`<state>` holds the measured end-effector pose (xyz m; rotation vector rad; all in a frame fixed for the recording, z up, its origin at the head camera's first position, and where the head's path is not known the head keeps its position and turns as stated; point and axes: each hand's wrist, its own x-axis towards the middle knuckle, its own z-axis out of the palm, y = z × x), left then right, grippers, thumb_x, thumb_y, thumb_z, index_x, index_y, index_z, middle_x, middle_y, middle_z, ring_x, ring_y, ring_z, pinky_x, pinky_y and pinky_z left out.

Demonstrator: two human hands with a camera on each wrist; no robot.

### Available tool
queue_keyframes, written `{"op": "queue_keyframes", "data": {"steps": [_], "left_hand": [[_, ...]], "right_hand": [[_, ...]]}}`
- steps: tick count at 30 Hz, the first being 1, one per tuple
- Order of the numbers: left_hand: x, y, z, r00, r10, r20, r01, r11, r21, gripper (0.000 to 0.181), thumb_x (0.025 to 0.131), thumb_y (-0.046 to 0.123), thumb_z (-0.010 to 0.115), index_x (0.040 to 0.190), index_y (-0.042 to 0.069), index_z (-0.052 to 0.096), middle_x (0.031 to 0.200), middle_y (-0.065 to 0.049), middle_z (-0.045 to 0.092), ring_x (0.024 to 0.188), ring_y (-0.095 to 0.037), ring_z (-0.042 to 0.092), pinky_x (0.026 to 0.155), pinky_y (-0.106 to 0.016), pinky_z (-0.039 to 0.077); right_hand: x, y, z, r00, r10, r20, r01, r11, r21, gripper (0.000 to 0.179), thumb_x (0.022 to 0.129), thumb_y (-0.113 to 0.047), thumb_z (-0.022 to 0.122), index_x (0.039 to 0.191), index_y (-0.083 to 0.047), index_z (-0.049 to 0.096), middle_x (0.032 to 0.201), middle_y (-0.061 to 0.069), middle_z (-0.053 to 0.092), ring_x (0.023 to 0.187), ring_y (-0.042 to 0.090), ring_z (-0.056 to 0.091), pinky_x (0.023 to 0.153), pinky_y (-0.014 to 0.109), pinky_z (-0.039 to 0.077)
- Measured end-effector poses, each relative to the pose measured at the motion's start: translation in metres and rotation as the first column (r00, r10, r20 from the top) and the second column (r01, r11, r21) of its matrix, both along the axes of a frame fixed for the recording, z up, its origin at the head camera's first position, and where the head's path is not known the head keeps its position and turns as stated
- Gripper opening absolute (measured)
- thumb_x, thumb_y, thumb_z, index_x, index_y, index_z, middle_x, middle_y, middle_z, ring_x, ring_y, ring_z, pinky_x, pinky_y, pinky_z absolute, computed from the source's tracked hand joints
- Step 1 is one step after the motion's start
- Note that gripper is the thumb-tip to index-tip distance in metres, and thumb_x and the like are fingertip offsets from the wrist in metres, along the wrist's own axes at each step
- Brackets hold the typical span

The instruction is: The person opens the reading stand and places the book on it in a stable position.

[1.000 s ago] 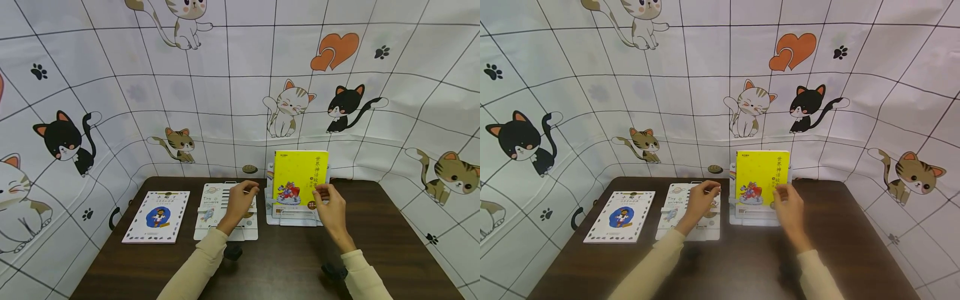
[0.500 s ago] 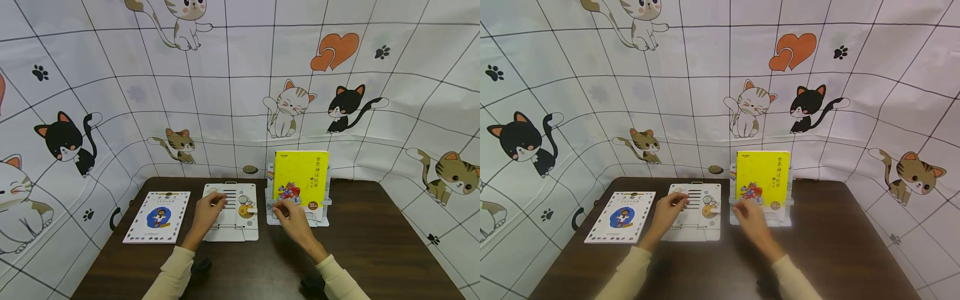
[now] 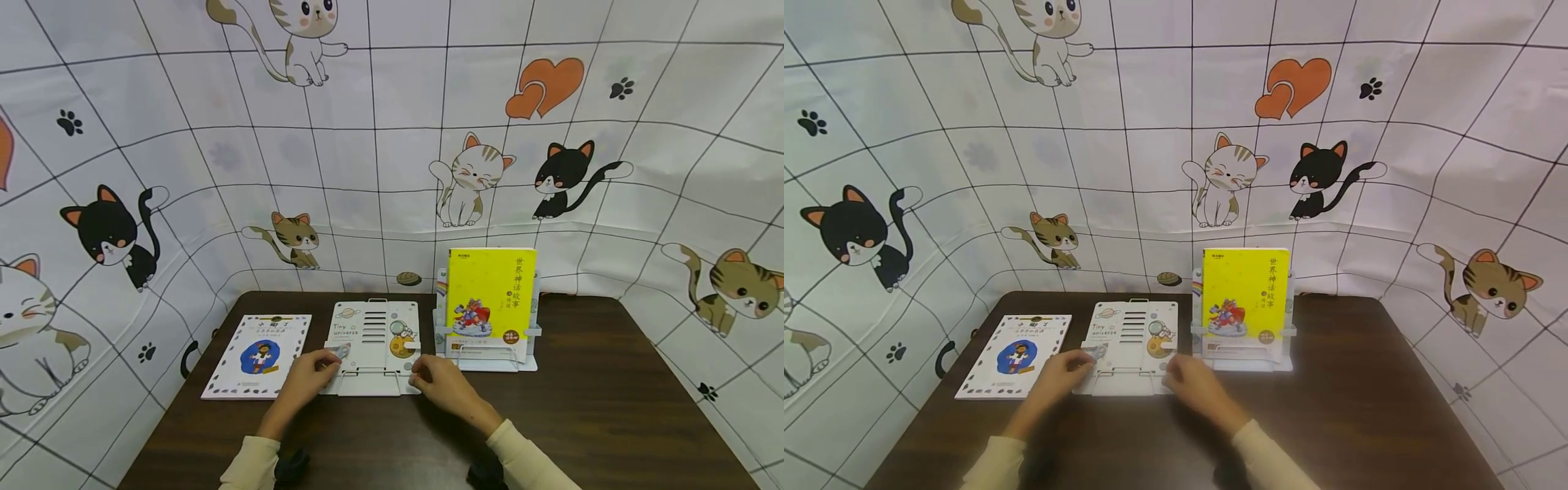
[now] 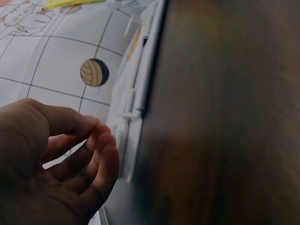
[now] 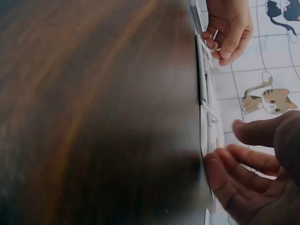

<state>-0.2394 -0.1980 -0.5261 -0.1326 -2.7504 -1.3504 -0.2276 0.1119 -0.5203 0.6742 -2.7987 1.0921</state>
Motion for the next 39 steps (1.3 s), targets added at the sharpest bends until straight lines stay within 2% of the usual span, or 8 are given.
{"op": "queue_keyframes", "data": {"steps": [4, 7, 12, 17, 22, 30, 35, 39], "left_hand": [[0.003, -0.005, -0.006, 0.998, -0.056, 0.042, 0.057, 0.998, -0.031, 0.004, 0.097, 0.011, 0.076, 0.096, 0.010, 0.080, 0.081, 0.002, 0.072, 0.067, -0.007, 0.059, 0.062, -0.025, 0.047], [0.006, -0.007, -0.007, 0.995, -0.083, 0.058, 0.086, 0.995, -0.041, 0.004, 0.097, 0.010, 0.076, 0.097, 0.012, 0.079, 0.087, 0.003, 0.073, 0.072, -0.007, 0.060, 0.067, -0.024, 0.049], [0.008, -0.009, -0.002, 0.984, -0.150, 0.100, 0.155, 0.987, -0.043, 0.008, 0.094, 0.013, 0.079, 0.100, 0.009, 0.077, 0.088, 0.001, 0.072, 0.077, -0.010, 0.062, 0.071, -0.024, 0.051], [0.008, -0.009, 0.003, 0.968, -0.191, 0.161, 0.203, 0.977, -0.061, 0.021, 0.086, 0.018, 0.087, 0.098, 0.006, 0.075, 0.081, 0.002, 0.066, 0.074, -0.012, 0.059, 0.068, -0.024, 0.048], [0.007, -0.009, 0.004, 0.958, -0.233, 0.168, 0.250, 0.965, -0.085, 0.030, 0.080, 0.016, 0.092, 0.100, 0.005, 0.073, 0.081, 0.002, 0.065, 0.072, -0.012, 0.058, 0.066, -0.024, 0.046], [0.004, -0.010, 0.002, 0.959, -0.234, 0.160, 0.241, 0.970, -0.026, 0.030, 0.077, 0.012, 0.093, 0.097, 0.003, 0.073, 0.077, 0.002, 0.062, 0.068, -0.010, 0.055, 0.062, -0.023, 0.045], [0.004, -0.009, 0.003, 0.958, -0.232, 0.167, 0.239, 0.971, -0.026, 0.028, 0.077, 0.014, 0.093, 0.095, 0.004, 0.073, 0.076, 0.003, 0.061, 0.067, -0.009, 0.054, 0.062, -0.023, 0.044], [0.004, -0.009, 0.003, 0.958, -0.228, 0.176, 0.237, 0.971, -0.033, 0.028, 0.078, 0.014, 0.093, 0.095, 0.004, 0.072, 0.076, 0.003, 0.060, 0.067, -0.010, 0.053, 0.062, -0.023, 0.043]], "right_hand": [[-0.001, -0.003, -0.004, 1.000, 0.020, -0.002, -0.020, 0.999, 0.028, 0.013, 0.094, -0.014, 0.082, 0.098, -0.007, 0.072, 0.086, -0.001, 0.069, 0.076, 0.006, 0.061, 0.068, 0.027, 0.052], [-0.002, -0.004, -0.004, 1.000, 0.031, 0.002, -0.031, 0.999, 0.033, 0.015, 0.093, -0.014, 0.083, 0.099, -0.006, 0.072, 0.086, -0.001, 0.069, 0.076, 0.007, 0.061, 0.068, 0.028, 0.052], [-0.002, -0.005, -0.001, 0.998, 0.050, 0.048, -0.051, 0.998, 0.025, 0.013, 0.093, -0.012, 0.082, 0.098, -0.006, 0.072, 0.085, 0.000, 0.069, 0.075, 0.008, 0.060, 0.067, 0.028, 0.051], [-0.003, -0.005, -0.001, 0.995, 0.072, 0.072, -0.074, 0.997, 0.024, 0.011, 0.093, -0.010, 0.082, 0.092, -0.008, 0.071, 0.082, -0.001, 0.067, 0.072, 0.005, 0.058, 0.066, 0.025, 0.050], [-0.003, -0.006, 0.000, 0.992, 0.090, 0.091, -0.093, 0.995, 0.024, 0.015, 0.089, -0.015, 0.086, 0.090, -0.010, 0.072, 0.080, -0.003, 0.067, 0.071, 0.003, 0.055, 0.065, 0.024, 0.048], [-0.002, -0.012, -0.003, 0.990, 0.096, 0.099, -0.099, 0.995, 0.027, 0.017, 0.088, -0.014, 0.087, 0.088, -0.012, 0.070, 0.077, -0.005, 0.066, 0.068, 0.002, 0.054, 0.063, 0.023, 0.046], [0.000, -0.011, 0.000, 0.997, 0.042, 0.066, -0.042, 0.999, -0.007, 0.018, 0.088, -0.010, 0.086, 0.088, -0.008, 0.068, 0.075, -0.002, 0.066, 0.067, 0.004, 0.055, 0.061, 0.023, 0.047], [0.000, -0.011, 0.001, 0.997, 0.005, 0.074, -0.005, 1.000, -0.002, 0.017, 0.089, -0.013, 0.086, 0.089, -0.008, 0.070, 0.077, -0.001, 0.066, 0.069, 0.006, 0.055, 0.063, 0.024, 0.047]]}}
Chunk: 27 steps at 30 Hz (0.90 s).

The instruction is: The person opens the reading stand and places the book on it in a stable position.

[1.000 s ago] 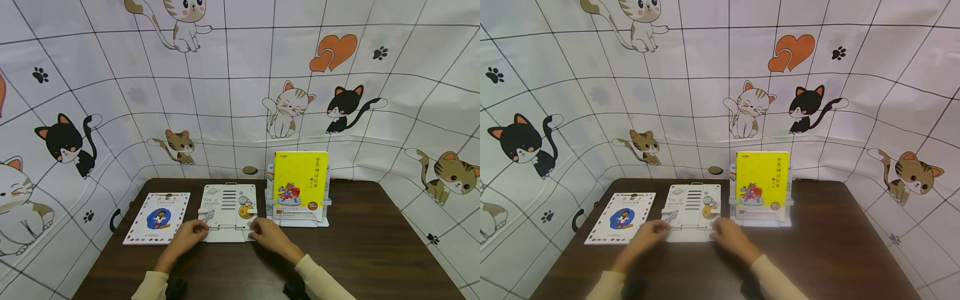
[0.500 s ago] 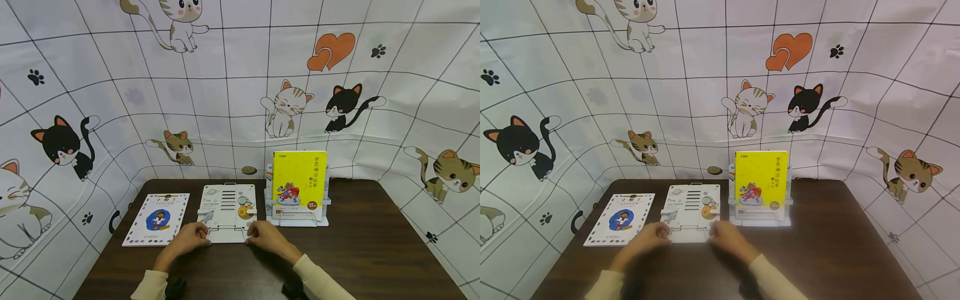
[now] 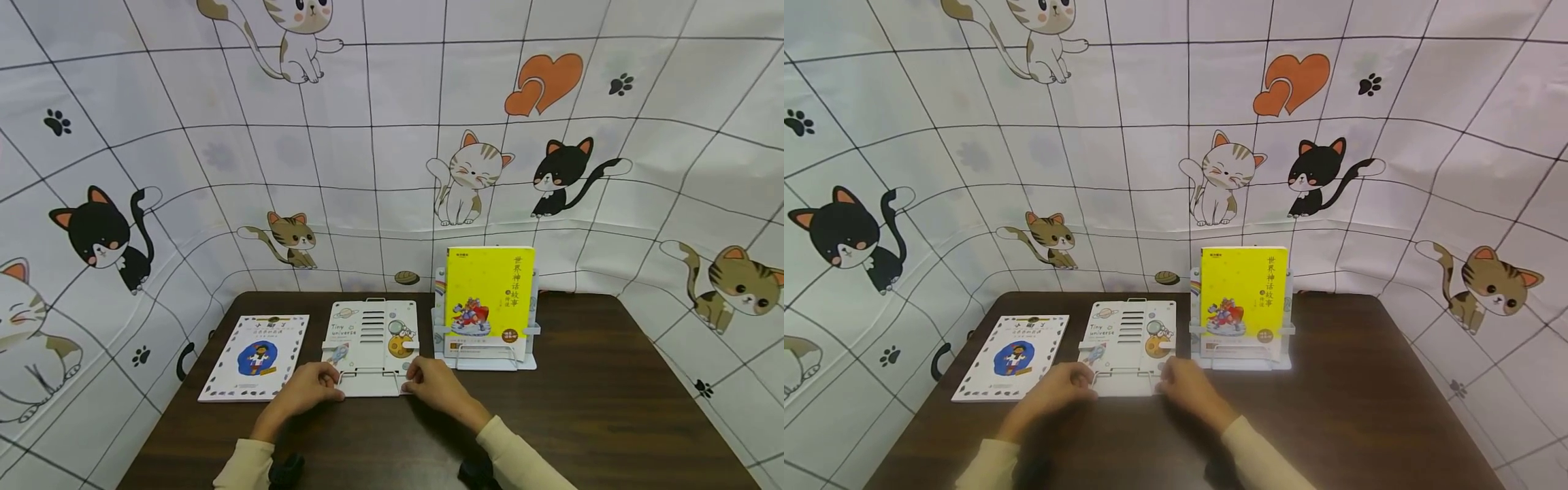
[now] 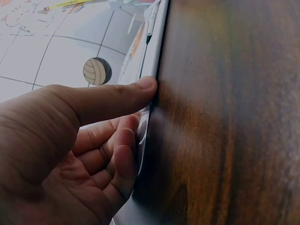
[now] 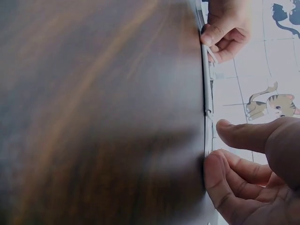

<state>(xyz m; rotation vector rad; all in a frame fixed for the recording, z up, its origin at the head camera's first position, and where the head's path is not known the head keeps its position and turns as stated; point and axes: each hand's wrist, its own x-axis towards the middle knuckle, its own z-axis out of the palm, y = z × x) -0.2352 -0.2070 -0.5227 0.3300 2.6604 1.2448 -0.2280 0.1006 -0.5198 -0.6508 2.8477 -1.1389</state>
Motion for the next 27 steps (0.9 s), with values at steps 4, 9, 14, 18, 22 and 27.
{"op": "queue_keyframes", "data": {"steps": [4, 9, 14, 18, 22, 27], "left_hand": [[0.000, 0.001, 0.000, 1.000, 0.003, 0.010, -0.003, 1.000, -0.003, 0.029, 0.079, 0.014, 0.093, 0.096, 0.004, 0.072, 0.076, 0.003, 0.059, 0.068, -0.011, 0.053, 0.062, -0.023, 0.042], [0.001, 0.002, 0.001, 1.000, 0.023, 0.010, -0.023, 1.000, 0.004, 0.029, 0.077, 0.012, 0.092, 0.096, 0.003, 0.073, 0.076, 0.003, 0.060, 0.067, -0.011, 0.053, 0.061, -0.023, 0.042], [0.002, 0.004, 0.002, 0.999, 0.044, 0.006, -0.044, 0.999, 0.006, 0.029, 0.076, 0.011, 0.093, 0.095, 0.003, 0.073, 0.075, 0.002, 0.060, 0.066, -0.010, 0.052, 0.061, -0.023, 0.042], [0.003, 0.004, 0.001, 0.997, 0.069, 0.016, -0.069, 0.997, 0.014, 0.029, 0.074, 0.010, 0.095, 0.093, 0.005, 0.072, 0.075, 0.001, 0.061, 0.067, -0.012, 0.054, 0.061, -0.023, 0.042], [0.003, 0.003, -0.001, 0.997, 0.081, -0.004, -0.080, 0.997, 0.014, 0.029, 0.074, 0.010, 0.095, 0.089, 0.008, 0.070, 0.076, 0.001, 0.062, 0.067, -0.012, 0.055, 0.061, -0.024, 0.044], [0.000, 0.004, -0.005, 0.996, 0.081, -0.032, -0.081, 0.997, 0.008, 0.030, 0.074, 0.010, 0.096, 0.083, 0.012, 0.068, 0.073, 0.002, 0.061, 0.064, -0.012, 0.054, 0.060, -0.026, 0.043]], "right_hand": [[-0.002, -0.003, -0.003, 1.000, 0.003, 0.014, -0.004, 1.000, 0.009, 0.015, 0.091, -0.016, 0.085, 0.089, -0.009, 0.072, 0.078, -0.001, 0.070, 0.070, 0.006, 0.058, 0.063, 0.025, 0.048], [-0.004, -0.011, -0.007, 0.999, 0.028, 0.017, -0.028, 1.000, 0.007, 0.018, 0.088, -0.018, 0.087, 0.086, -0.010, 0.072, 0.077, -0.002, 0.071, 0.068, 0.003, 0.059, 0.062, 0.023, 0.049], [-0.003, -0.017, -0.005, 0.999, 0.019, 0.028, -0.020, 1.000, 0.011, 0.023, 0.083, -0.016, 0.091, 0.084, -0.009, 0.069, 0.074, -0.002, 0.069, 0.067, 0.003, 0.057, 0.061, 0.023, 0.047], [-0.001, -0.019, -0.002, 0.999, 0.017, 0.037, -0.017, 1.000, 0.001, 0.024, 0.082, -0.013, 0.091, 0.080, -0.011, 0.067, 0.073, -0.003, 0.069, 0.065, 0.002, 0.055, 0.060, 0.022, 0.046], [0.000, -0.019, 0.000, 1.000, 0.018, 0.020, -0.018, 1.000, -0.022, 0.025, 0.082, -0.010, 0.090, 0.076, -0.012, 0.066, 0.069, -0.003, 0.069, 0.061, 0.001, 0.054, 0.057, 0.020, 0.044], [-0.001, -0.018, 0.001, 1.000, 0.026, -0.003, -0.026, 0.999, -0.034, 0.026, 0.082, -0.006, 0.089, 0.073, -0.013, 0.066, 0.067, -0.004, 0.070, 0.059, -0.001, 0.053, 0.055, 0.019, 0.043]]}}
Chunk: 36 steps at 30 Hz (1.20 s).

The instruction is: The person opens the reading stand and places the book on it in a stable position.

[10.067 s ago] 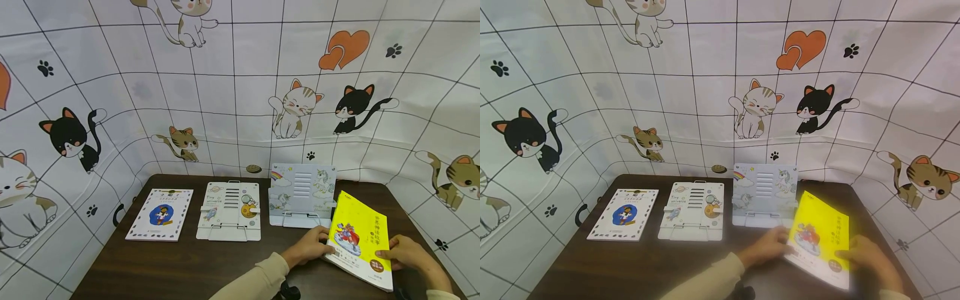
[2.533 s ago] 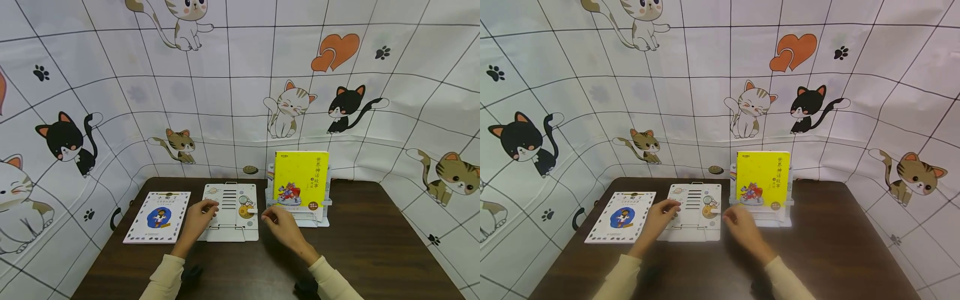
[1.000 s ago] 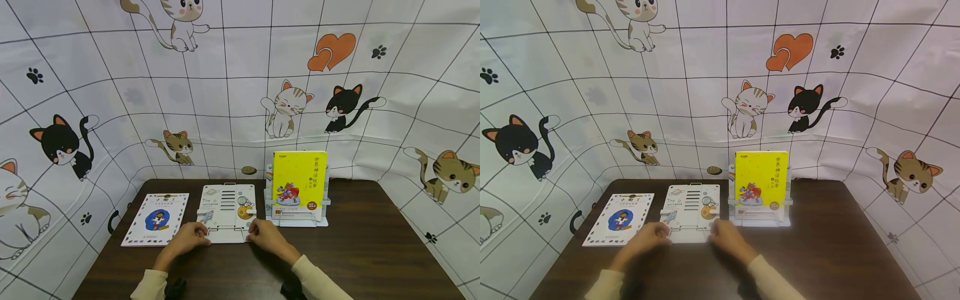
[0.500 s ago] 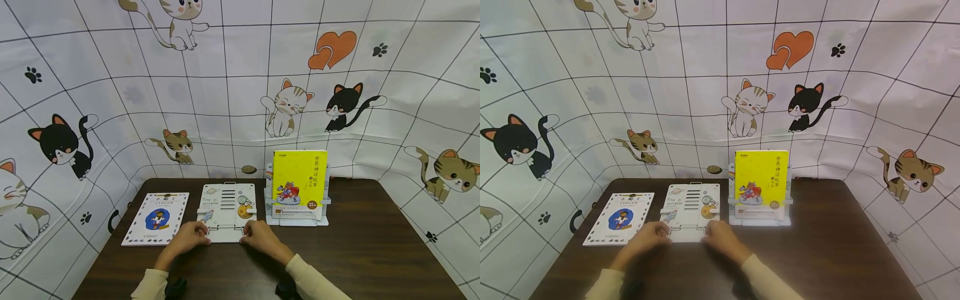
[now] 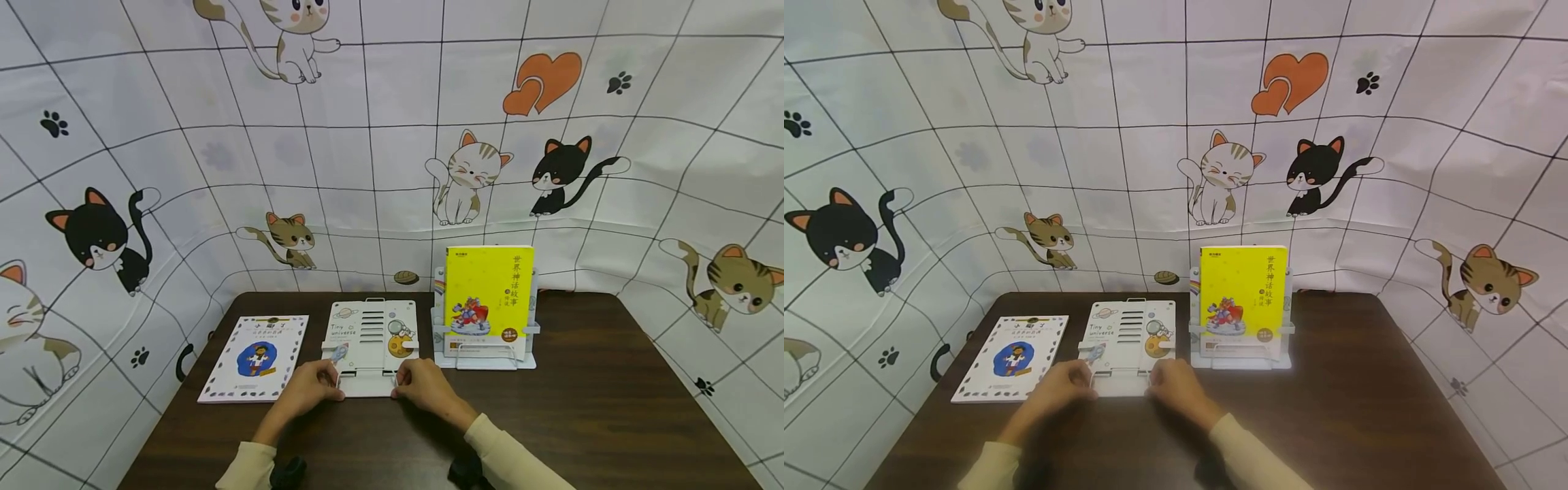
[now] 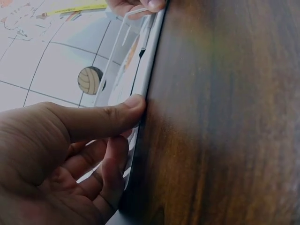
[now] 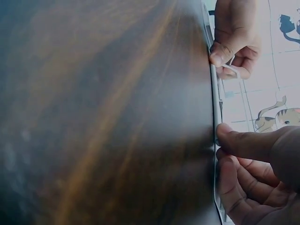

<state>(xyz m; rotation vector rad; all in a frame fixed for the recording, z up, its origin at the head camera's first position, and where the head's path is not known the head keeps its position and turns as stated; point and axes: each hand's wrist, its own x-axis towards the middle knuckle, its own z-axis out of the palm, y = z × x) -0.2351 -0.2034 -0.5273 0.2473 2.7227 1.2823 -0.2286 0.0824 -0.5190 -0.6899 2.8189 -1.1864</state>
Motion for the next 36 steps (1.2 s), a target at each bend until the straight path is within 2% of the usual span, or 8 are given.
{"op": "queue_keyframes", "data": {"steps": [12, 18, 21, 23, 25, 30, 33, 36], "left_hand": [[0.005, 0.000, 0.001, 1.000, -0.019, -0.015, 0.020, 0.998, 0.053, 0.030, 0.074, 0.006, 0.095, 0.080, 0.009, 0.065, 0.072, 0.001, 0.063, 0.062, -0.010, 0.054, 0.061, -0.025, 0.044], [0.003, -0.001, 0.000, 1.000, -0.027, 0.007, 0.027, 0.998, 0.063, 0.030, 0.076, 0.008, 0.095, 0.082, 0.009, 0.066, 0.073, 0.000, 0.063, 0.064, -0.012, 0.055, 0.062, -0.026, 0.044], [0.000, -0.005, 0.004, 0.999, -0.029, 0.041, 0.026, 0.997, 0.077, 0.023, 0.082, 0.011, 0.091, 0.088, 0.008, 0.070, 0.077, 0.000, 0.066, 0.069, -0.013, 0.058, 0.065, -0.027, 0.046], [-0.002, -0.008, 0.011, 0.998, -0.017, 0.057, 0.011, 0.995, 0.098, 0.018, 0.088, 0.014, 0.087, 0.096, 0.006, 0.074, 0.084, -0.002, 0.070, 0.074, -0.014, 0.061, 0.067, -0.028, 0.048], [-0.005, -0.012, 0.021, 0.998, 0.019, 0.065, -0.027, 0.992, 0.123, 0.017, 0.094, 0.016, 0.081, 0.105, 0.003, 0.076, 0.095, -0.006, 0.074, 0.081, -0.016, 0.064, 0.072, -0.030, 0.052], [-0.016, -0.016, 0.038, 0.987, 0.162, 0.016, -0.162, 0.979, 0.124, 0.021, 0.104, 0.014, 0.069, 0.117, -0.001, 0.075, 0.110, -0.016, 0.075, 0.094, -0.027, 0.070, 0.081, -0.036, 0.057], [-0.025, -0.015, 0.040, 0.977, 0.211, -0.022, -0.209, 0.976, 0.068, 0.027, 0.107, 0.015, 0.063, 0.125, -0.004, 0.071, 0.119, -0.022, 0.073, 0.108, -0.039, 0.070, 0.090, -0.047, 0.059], [-0.035, -0.010, 0.037, 0.974, 0.224, -0.020, -0.224, 0.975, -0.003, 0.036, 0.110, 0.019, 0.058, 0.134, -0.007, 0.066, 0.131, -0.028, 0.068, 0.122, -0.047, 0.065, 0.100, -0.058, 0.054]], "right_hand": [[0.002, -0.001, -0.002, 0.997, 0.018, -0.071, -0.019, 1.000, -0.013, 0.026, 0.083, 0.000, 0.085, 0.072, -0.013, 0.065, 0.069, -0.002, 0.073, 0.062, -0.004, 0.058, 0.057, 0.019, 0.046], [0.000, 0.002, 0.002, 0.998, 0.059, -0.024, -0.059, 0.998, -0.006, 0.023, 0.086, -0.002, 0.084, 0.075, -0.013, 0.066, 0.072, -0.003, 0.072, 0.063, -0.003, 0.055, 0.059, 0.019, 0.046], [-0.004, 0.008, 0.007, 0.997, 0.077, 0.024, -0.077, 0.997, -0.011, 0.017, 0.091, -0.007, 0.082, 0.082, -0.012, 0.069, 0.076, -0.003, 0.071, 0.065, -0.001, 0.056, 0.060, 0.020, 0.047], [-0.008, 0.013, 0.014, 0.998, 0.044, 0.048, -0.042, 0.998, -0.037, 0.011, 0.095, -0.009, 0.080, 0.088, -0.009, 0.071, 0.080, -0.001, 0.072, 0.069, 0.003, 0.058, 0.061, 0.021, 0.048], [-0.011, 0.018, 0.020, 0.998, -0.039, 0.050, 0.043, 0.997, -0.067, 0.008, 0.097, -0.011, 0.078, 0.095, -0.007, 0.072, 0.085, 0.001, 0.071, 0.073, 0.007, 0.060, 0.065, 0.024, 0.050], [-0.019, 0.027, 0.029, 0.971, -0.234, 0.040, 0.237, 0.960, -0.150, 0.019, 0.096, -0.008, 0.076, 0.109, 0.004, 0.068, 0.099, 0.014, 0.072, 0.088, 0.023, 0.070, 0.083, 0.042, 0.061], [-0.023, 0.028, 0.027, 0.964, -0.253, 0.081, 0.262, 0.953, -0.152, 0.031, 0.096, -0.011, 0.076, 0.118, 0.008, 0.064, 0.111, 0.023, 0.072, 0.099, 0.033, 0.074, 0.089, 0.050, 0.062], [-0.025, 0.026, 0.018, 0.962, -0.239, 0.134, 0.254, 0.960, -0.114, 0.042, 0.098, -0.015, 0.075, 0.128, 0.011, 0.060, 0.122, 0.029, 0.071, 0.107, 0.038, 0.074, 0.091, 0.052, 0.062]]}}
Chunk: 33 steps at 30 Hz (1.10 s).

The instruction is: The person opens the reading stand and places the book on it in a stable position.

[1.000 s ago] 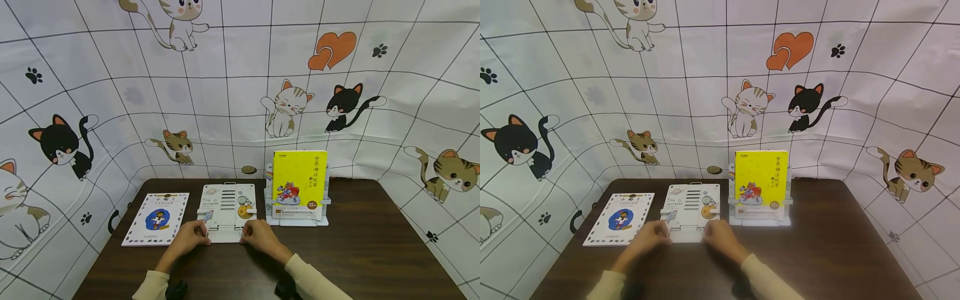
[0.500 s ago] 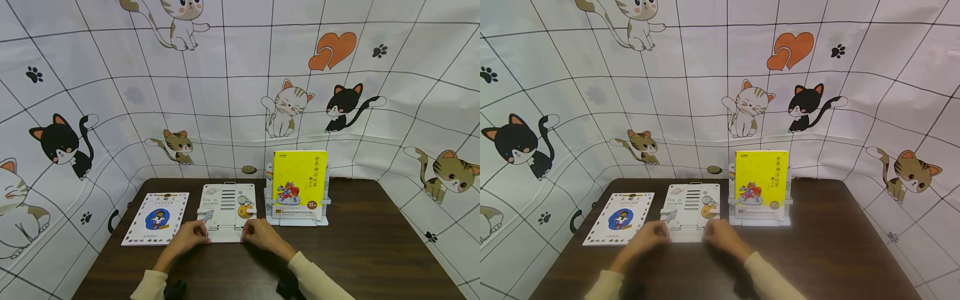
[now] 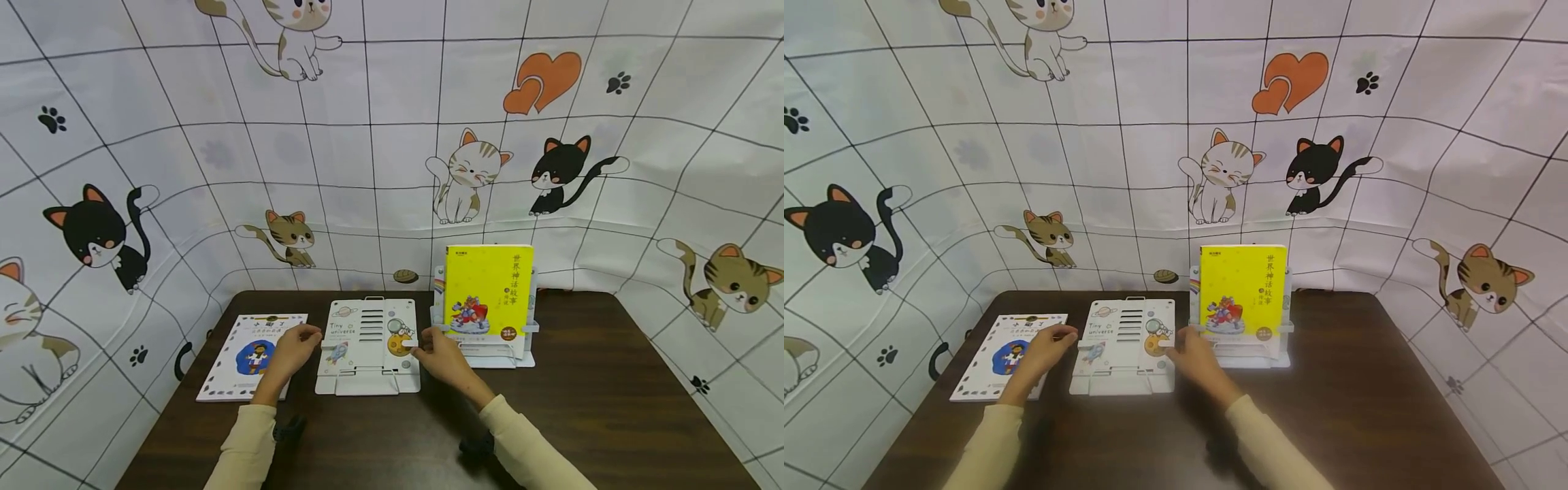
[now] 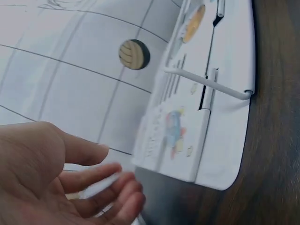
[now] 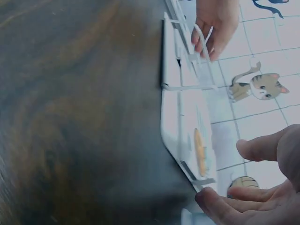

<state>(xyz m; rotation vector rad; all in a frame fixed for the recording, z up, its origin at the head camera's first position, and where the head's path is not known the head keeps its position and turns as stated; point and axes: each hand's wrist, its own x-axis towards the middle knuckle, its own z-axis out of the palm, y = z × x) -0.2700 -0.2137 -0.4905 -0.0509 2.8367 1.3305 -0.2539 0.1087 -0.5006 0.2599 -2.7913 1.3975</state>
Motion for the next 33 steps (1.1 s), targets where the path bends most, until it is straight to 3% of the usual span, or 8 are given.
{"op": "queue_keyframes", "data": {"steps": [3, 8, 17, 33], "left_hand": [[-0.008, 0.005, -0.006, 0.999, -0.003, 0.036, 0.003, 1.000, -0.010, 0.046, 0.110, 0.021, 0.055, 0.143, -0.010, 0.057, 0.139, -0.032, 0.063, 0.129, -0.050, 0.060, 0.106, -0.062, 0.050], [-0.015, 0.012, -0.016, 0.999, 0.010, 0.033, -0.012, 0.999, 0.042, 0.052, 0.109, 0.020, 0.055, 0.149, -0.013, 0.050, 0.141, -0.035, 0.061, 0.127, -0.049, 0.062, 0.107, -0.060, 0.051], [-0.028, 0.015, -0.022, 0.999, 0.028, 0.020, -0.030, 0.993, 0.112, 0.050, 0.110, 0.015, 0.054, 0.149, -0.015, 0.049, 0.140, -0.036, 0.060, 0.121, -0.046, 0.064, 0.105, -0.057, 0.053], [-0.030, 0.014, -0.023, 0.992, 0.128, 0.000, -0.126, 0.976, 0.176, 0.045, 0.108, 0.013, 0.056, 0.145, -0.012, 0.057, 0.136, -0.033, 0.064, 0.118, -0.042, 0.066, 0.101, -0.051, 0.056]], "right_hand": [[-0.003, -0.003, -0.008, 1.000, 0.011, 0.025, -0.011, 1.000, 0.015, 0.048, 0.099, -0.017, 0.075, 0.134, 0.012, 0.058, 0.128, 0.031, 0.070, 0.112, 0.039, 0.073, 0.092, 0.052, 0.061], [-0.004, -0.009, -0.015, 1.000, 0.011, -0.017, -0.011, 1.000, 0.006, 0.048, 0.096, -0.016, 0.076, 0.133, 0.011, 0.060, 0.126, 0.029, 0.072, 0.108, 0.037, 0.074, 0.092, 0.052, 0.060], [-0.001, -0.011, -0.011, 1.000, 0.015, -0.012, -0.016, 0.999, -0.046, 0.049, 0.095, -0.017, 0.074, 0.135, 0.008, 0.060, 0.132, 0.030, 0.069, 0.108, 0.037, 0.072, 0.093, 0.053, 0.060], [0.001, -0.015, -0.012, 0.999, 0.001, 0.041, 0.003, 0.993, -0.116, 0.053, 0.098, -0.022, 0.075, 0.142, 0.000, 0.056, 0.136, 0.027, 0.068, 0.113, 0.034, 0.070, 0.090, 0.048, 0.060]]}}
